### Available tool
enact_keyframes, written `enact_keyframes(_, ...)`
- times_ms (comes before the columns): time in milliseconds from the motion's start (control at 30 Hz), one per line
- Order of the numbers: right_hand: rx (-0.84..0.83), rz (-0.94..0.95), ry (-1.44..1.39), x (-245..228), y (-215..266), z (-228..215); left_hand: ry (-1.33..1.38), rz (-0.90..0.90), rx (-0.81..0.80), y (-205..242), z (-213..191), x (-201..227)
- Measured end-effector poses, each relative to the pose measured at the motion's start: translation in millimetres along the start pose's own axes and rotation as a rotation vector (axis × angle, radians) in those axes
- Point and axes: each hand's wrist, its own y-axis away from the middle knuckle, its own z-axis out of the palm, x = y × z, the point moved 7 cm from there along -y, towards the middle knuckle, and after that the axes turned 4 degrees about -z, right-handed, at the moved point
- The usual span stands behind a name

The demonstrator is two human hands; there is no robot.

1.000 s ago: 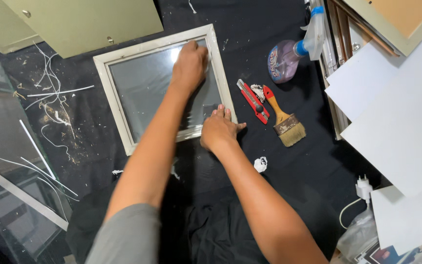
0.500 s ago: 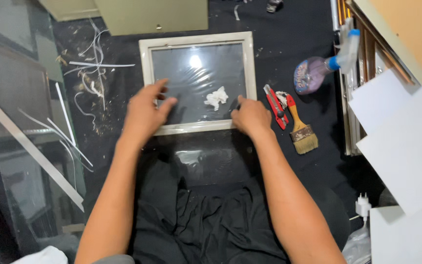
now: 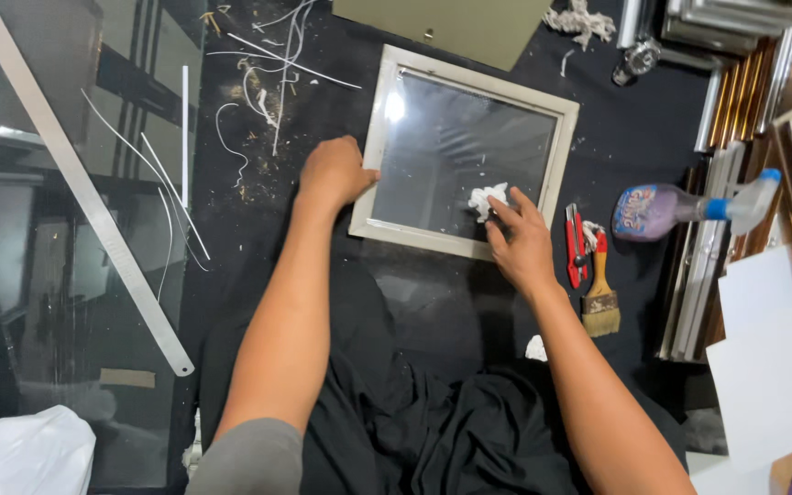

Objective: The person removes the back panel of a picture frame using a small tool, removes a piece of protective paper and a clear sheet, and then cleans the glass within the frame using a brush, spray cleaner, and a cloth.

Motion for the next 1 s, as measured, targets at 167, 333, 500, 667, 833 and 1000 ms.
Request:
enact_keyframes(167,0.068,-0.188,0.191,21,-37,50,0.041,-0.041,0.002,-25,30,-18)
enact_keyframes(333,0.045,-0.180,0.177,-8,-89,79,0.159,-0.060,-0.059,-17,18,-10)
enact_keyframes(500,0.001,-0.017,0.149,-20,-127,89,0.202,-0.117,-0.115,-13,10,-6)
enact_keyframes(667,0.057,0.070,0.041,-27,-161,94,0.215,-0.158,-0.147,-20,20,-8)
enact_keyframes(833,0.289,-0.252,0.038,-48,-191,101,0.221,-0.181,-0.174,-22,22,-9)
enact_keyframes(1000,0.077,-0.323,0.188,-61,-170,132,0.260,-0.181,-0.203,3,-10,8)
